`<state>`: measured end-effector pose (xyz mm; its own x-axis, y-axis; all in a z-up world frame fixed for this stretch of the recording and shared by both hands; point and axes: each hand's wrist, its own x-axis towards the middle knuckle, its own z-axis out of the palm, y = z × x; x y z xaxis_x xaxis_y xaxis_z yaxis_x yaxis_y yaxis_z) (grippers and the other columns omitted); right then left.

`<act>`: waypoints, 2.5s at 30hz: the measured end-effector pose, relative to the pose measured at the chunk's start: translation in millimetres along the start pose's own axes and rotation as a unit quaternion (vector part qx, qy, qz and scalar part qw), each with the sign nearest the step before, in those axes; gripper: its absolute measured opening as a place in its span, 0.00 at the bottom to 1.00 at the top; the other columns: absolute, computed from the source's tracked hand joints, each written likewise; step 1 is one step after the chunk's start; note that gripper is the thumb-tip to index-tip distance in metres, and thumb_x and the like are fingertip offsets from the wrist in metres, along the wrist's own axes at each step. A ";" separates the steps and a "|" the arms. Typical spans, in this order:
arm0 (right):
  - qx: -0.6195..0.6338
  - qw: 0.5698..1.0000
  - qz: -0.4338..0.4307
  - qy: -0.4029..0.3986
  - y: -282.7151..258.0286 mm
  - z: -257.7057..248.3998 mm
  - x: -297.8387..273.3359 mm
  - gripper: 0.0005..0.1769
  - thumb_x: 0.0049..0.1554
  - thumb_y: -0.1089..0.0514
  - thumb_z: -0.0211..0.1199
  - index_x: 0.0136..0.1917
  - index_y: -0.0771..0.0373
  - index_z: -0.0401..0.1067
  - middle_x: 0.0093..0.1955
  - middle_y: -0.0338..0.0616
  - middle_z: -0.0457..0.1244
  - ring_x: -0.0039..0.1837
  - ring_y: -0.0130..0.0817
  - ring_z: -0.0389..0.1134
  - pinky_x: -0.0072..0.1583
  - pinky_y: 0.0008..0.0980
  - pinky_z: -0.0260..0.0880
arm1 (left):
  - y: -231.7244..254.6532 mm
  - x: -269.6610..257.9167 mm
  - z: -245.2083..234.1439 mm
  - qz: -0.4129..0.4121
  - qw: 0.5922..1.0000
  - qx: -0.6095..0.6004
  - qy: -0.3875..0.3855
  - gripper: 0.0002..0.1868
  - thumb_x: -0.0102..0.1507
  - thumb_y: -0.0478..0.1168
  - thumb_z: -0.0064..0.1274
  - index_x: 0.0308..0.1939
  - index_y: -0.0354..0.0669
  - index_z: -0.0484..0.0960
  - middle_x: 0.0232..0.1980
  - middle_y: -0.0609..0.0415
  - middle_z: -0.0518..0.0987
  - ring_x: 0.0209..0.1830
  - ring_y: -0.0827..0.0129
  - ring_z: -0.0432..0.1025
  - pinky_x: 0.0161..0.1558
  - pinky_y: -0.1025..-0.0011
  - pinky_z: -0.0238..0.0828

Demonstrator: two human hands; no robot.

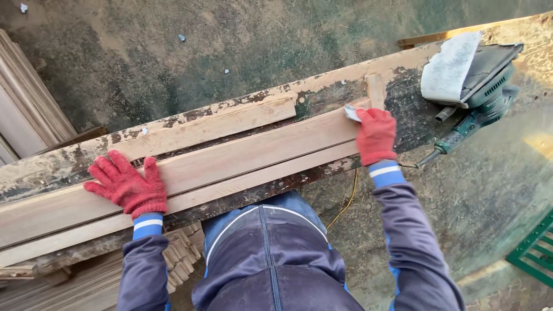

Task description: Sanding a piece of wood manually using sandpaper.

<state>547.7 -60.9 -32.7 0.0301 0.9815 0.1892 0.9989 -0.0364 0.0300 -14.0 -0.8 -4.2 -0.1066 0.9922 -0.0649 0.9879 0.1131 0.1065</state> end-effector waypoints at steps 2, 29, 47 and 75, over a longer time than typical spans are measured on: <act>-0.024 0.998 0.051 -0.009 -32.6 3.5 -7.5 0.09 0.59 0.67 0.64 0.53 0.60 0.77 0.41 0.38 0.64 0.40 0.30 0.61 0.42 0.30 0.66 | 3.0 -4.5 0.6 0.011 1.000 -0.002 0.001 0.49 0.73 0.63 0.40 0.80 0.19 0.57 0.80 0.13 0.50 0.79 0.21 0.38 0.68 0.25 0.19; 0.279 0.905 0.321 0.022 28.8 38.1 -25.4 0.17 0.61 0.51 0.71 0.42 0.64 0.68 0.39 0.56 0.61 0.47 0.58 0.68 0.54 0.48 0.68 | 186.1 0.6 10.2 0.412 0.908 0.056 -0.049 0.41 0.63 0.79 0.37 0.62 0.54 0.78 0.68 0.41 0.72 0.74 0.44 0.60 0.73 0.29 0.41; 0.322 0.936 0.095 -0.108 35.1 -12.3 -37.0 0.08 0.53 0.54 0.77 0.41 0.57 0.80 0.42 0.43 0.70 0.53 0.45 0.71 0.61 0.40 0.68 | 181.9 2.5 14.5 0.407 0.913 -0.007 -0.028 0.36 0.65 0.71 0.43 0.64 0.51 0.77 0.65 0.38 0.72 0.71 0.40 0.61 0.71 0.27 0.43; 0.271 0.926 -0.089 -0.246 -111.1 3.4 9.2 0.04 0.52 0.51 0.72 0.41 0.46 0.78 0.39 0.34 0.68 0.50 0.35 0.71 0.58 0.35 0.70 | 178.2 -0.8 22.3 0.398 0.915 0.020 -0.058 0.37 0.66 0.70 0.43 0.70 0.54 0.74 0.71 0.40 0.70 0.76 0.43 0.58 0.76 0.32 0.36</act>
<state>437.1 -47.2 -37.7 -0.2562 0.9350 -0.2452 0.8572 0.1025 -0.5047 164.6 17.3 -7.3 0.6591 0.7470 -0.0874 0.7510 -0.6474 0.1301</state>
